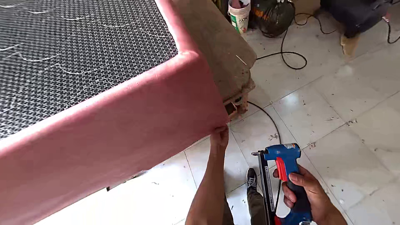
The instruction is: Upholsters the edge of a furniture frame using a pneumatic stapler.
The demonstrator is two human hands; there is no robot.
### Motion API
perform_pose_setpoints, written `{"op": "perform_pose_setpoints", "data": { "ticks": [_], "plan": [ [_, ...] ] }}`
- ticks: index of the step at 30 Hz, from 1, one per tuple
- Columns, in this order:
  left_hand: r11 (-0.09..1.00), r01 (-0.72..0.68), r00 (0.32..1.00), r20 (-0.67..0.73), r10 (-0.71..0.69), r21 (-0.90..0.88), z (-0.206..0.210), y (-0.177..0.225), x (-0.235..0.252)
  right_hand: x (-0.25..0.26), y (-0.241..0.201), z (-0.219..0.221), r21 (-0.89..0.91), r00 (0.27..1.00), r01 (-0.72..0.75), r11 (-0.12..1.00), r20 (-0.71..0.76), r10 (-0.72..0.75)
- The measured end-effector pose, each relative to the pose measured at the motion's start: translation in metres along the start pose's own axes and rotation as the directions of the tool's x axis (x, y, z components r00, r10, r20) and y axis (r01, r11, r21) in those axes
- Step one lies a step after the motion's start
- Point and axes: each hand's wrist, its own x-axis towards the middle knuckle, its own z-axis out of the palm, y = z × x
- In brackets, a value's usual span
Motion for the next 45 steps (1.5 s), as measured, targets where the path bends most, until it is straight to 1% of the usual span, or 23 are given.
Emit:
{"op": "perform_pose_setpoints", "data": {
  "ticks": [1,3,5,8,10,12,14,16,18,19,21,24,26,28,33,35,37,39,40,42,44,45],
  "plan": [
    [0.998,0.034,0.996,-0.087,-0.028,0.061,0.008,-0.002,0.000,0.002,0.001,-0.005,0.059,1.000,-0.004,0.998,0.004,0.004],
    [0.971,0.114,0.965,-0.258,-0.057,0.210,0.025,-0.002,0.005,0.009,-0.003,-0.007,0.102,1.000,-0.009,0.995,-0.004,0.009],
    [0.926,0.156,0.927,-0.374,-0.017,0.343,0.037,-0.001,0.011,0.015,-0.012,-0.003,0.117,1.000,-0.018,0.993,-0.005,0.019],
    [0.890,0.167,0.890,-0.454,0.049,0.425,0.046,-0.002,0.015,0.027,-0.020,0.000,0.130,0.997,-0.038,0.991,0.077,0.028],
    [0.877,0.152,0.878,-0.470,0.092,0.456,0.047,-0.006,0.024,0.039,-0.021,0.001,0.191,0.983,-0.103,0.976,0.167,0.071],
    [0.877,0.131,0.875,-0.469,0.117,0.463,0.046,-0.009,0.031,0.059,-0.013,-0.003,0.258,0.968,-0.184,0.948,0.214,0.130],
    [0.887,0.060,0.892,-0.423,0.159,0.459,0.038,-0.012,0.033,0.086,0.011,-0.012,0.336,0.952,-0.280,0.899,0.217,0.215],
    [0.889,-0.046,0.925,-0.317,0.211,0.456,0.025,-0.015,0.038,0.123,0.046,-0.026,0.457,0.924,-0.362,0.813,0.290,0.249],
    [0.883,-0.115,0.959,-0.181,0.219,0.455,0.012,-0.012,0.044,0.161,0.087,-0.038,0.568,0.888,-0.428,0.703,0.410,0.209],
    [0.883,-0.157,0.966,-0.118,0.231,0.443,0.005,-0.011,0.048,0.179,0.105,-0.041,0.611,0.869,-0.453,0.649,0.466,0.168],
    [0.844,-0.227,0.965,-0.009,0.264,0.485,-0.004,-0.009,0.054,0.207,0.134,-0.041,0.670,0.842,-0.477,0.569,0.533,0.078],
    [0.800,-0.308,0.950,0.120,0.289,0.515,-0.014,-0.007,0.061,0.233,0.155,-0.038,0.698,0.821,-0.478,0.533,0.571,-0.013],
    [0.772,-0.353,0.935,0.216,0.281,0.529,-0.016,-0.007,0.063,0.244,0.159,-0.037,0.693,0.804,-0.493,0.526,0.594,-0.030],
    [0.813,-0.349,0.927,0.300,0.225,0.467,-0.029,-0.005,0.074,0.248,0.163,-0.036,0.703,0.805,-0.496,0.510,0.593,-0.034],
    [0.865,-0.260,0.940,0.316,0.126,0.429,-0.022,-0.001,0.077,0.253,0.165,-0.029,0.713,0.801,-0.487,0.505,0.595,-0.068],
    [0.872,-0.235,0.929,0.362,0.073,0.428,-0.018,0.004,0.074,0.257,0.170,-0.028,0.702,0.797,-0.495,0.512,0.602,-0.054],
    [0.897,-0.205,0.886,0.464,-0.001,0.393,-0.028,0.009,0.081,0.260,0.174,-0.027,0.687,0.797,-0.492,0.535,0.602,-0.040],
    [0.935,-0.137,0.820,0.567,-0.079,0.328,-0.062,0.009,0.103,0.260,0.179,-0.024,0.676,0.811,-0.484,0.555,0.585,-0.004],
    [0.943,-0.102,0.824,0.558,-0.099,0.318,-0.074,0.011,0.110,0.259,0.182,-0.021,0.676,0.806,-0.492,0.548,0.592,-0.007],
    [0.944,-0.013,0.837,0.520,-0.170,0.329,-0.082,0.019,0.113,0.259,0.187,-0.015,0.670,0.791,-0.514,0.536,0.612,-0.007],
    [0.943,0.048,0.810,0.540,-0.229,0.329,-0.087,0.027,0.113,0.259,0.190,-0.012,0.658,0.795,-0.518,0.546,0.606,0.024],
    [0.938,0.059,0.819,0.520,-0.241,0.341,-0.087,0.030,0.113,0.258,0.192,-0.013,0.649,0.799,-0.514,0.561,0.600,0.039]
  ]
}}
